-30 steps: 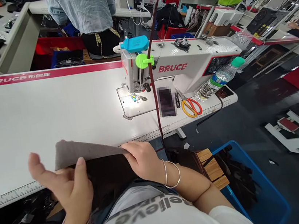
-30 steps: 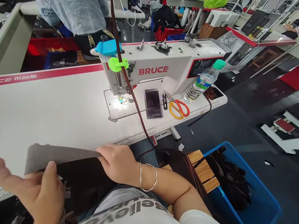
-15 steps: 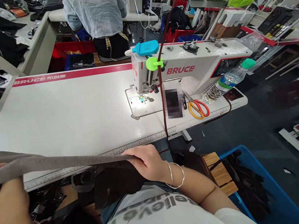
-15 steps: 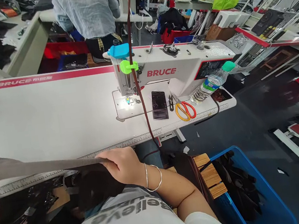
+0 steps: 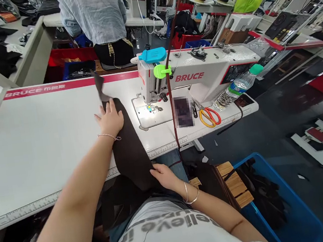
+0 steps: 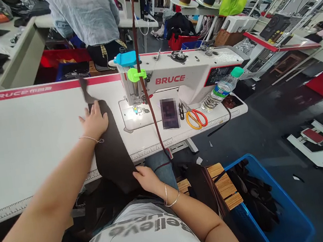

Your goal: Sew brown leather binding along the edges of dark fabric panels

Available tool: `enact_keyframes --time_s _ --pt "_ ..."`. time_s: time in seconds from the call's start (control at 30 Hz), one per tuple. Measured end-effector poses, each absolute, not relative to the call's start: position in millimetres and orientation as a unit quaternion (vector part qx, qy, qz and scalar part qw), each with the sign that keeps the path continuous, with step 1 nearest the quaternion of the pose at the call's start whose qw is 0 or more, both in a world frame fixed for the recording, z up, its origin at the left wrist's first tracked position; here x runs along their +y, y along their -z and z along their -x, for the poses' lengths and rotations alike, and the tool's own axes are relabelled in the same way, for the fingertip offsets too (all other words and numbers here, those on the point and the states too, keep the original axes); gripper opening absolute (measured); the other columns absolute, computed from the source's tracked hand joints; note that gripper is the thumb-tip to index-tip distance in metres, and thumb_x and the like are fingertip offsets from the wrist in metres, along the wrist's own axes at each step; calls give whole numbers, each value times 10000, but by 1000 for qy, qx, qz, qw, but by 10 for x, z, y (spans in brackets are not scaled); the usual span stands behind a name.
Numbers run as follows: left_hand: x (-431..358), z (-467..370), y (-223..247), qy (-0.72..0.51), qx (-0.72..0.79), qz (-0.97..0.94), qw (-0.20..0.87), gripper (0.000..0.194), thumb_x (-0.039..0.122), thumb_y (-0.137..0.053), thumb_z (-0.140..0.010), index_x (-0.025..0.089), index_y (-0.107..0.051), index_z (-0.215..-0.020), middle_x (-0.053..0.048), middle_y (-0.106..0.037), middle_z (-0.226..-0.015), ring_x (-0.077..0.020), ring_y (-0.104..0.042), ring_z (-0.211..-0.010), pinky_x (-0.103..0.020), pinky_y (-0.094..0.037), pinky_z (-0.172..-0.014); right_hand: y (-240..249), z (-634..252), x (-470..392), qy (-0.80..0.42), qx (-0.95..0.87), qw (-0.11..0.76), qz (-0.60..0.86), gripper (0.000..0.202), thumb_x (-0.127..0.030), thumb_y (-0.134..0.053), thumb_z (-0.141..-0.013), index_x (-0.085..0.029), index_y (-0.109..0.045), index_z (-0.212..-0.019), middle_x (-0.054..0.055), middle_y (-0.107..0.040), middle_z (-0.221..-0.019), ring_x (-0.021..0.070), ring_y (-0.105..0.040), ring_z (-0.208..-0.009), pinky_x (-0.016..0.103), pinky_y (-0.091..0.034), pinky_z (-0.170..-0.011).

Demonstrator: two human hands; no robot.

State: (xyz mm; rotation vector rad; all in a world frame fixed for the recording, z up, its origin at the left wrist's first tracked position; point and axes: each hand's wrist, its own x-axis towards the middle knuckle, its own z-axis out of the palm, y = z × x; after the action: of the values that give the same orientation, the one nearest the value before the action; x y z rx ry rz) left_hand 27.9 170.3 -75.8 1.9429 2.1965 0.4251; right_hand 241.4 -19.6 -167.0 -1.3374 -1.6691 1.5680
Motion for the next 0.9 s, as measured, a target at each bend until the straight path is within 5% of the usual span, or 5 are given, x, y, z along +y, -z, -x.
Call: enact_keyframes --time_s 0.13,0.33,0.57,0.77,0.9 --pt "1708 -326 1039 -122 737 -662 62 603 370 -264 -960 152 -259 -1522 -146 -295 -1584 -401 -152 -1480 -708 -75 -1142 1937 -2776 -309 -461 -654 211 562 230 -107 -475 -890 -156 -692 -949 36 -685 -780 173 -620 -729 300 -501 -733" --pt "1454 -484 1052 -81 725 -684 8 575 357 -243 -969 73 -386 -1448 -232 -366 -1523 -398 -240 -1456 -672 -121 -1149 2106 -3020 -279 -226 -821 71 520 295 -156 -582 -878 -136 -661 -1162 148 -603 -1265 319 -482 -1215 484 -384 -1060" --pt "851 -744 993 -65 650 -754 -64 479 370 -385 -956 56 -550 -1278 -241 -568 -1231 -416 -436 -1301 -585 -336 -1082 2169 -3066 -146 -298 -795 -16 528 194 -86 -492 -898 -98 -686 -884 182 -683 -998 287 -625 -977 432 -475 -877" --pt "552 -807 991 -223 503 -829 106 265 228 -386 -963 150 -630 -1032 -129 -621 -1073 -260 -575 -1046 -421 -503 -922 1867 -3345 -80 -428 -729 54 532 208 -172 -415 -964 -158 -591 -854 44 -691 -746 141 -648 -639 245 -485 -611" --pt "388 -871 963 -305 453 -812 205 152 236 -473 -944 210 -611 -1003 -69 -659 -1041 -229 -572 -1140 -439 -442 -1049 1434 -3390 -12 -612 -532 340 476 206 -389 -461 -976 -193 -519 -948 -34 -612 -600 113 -564 -462 236 -456 -500"
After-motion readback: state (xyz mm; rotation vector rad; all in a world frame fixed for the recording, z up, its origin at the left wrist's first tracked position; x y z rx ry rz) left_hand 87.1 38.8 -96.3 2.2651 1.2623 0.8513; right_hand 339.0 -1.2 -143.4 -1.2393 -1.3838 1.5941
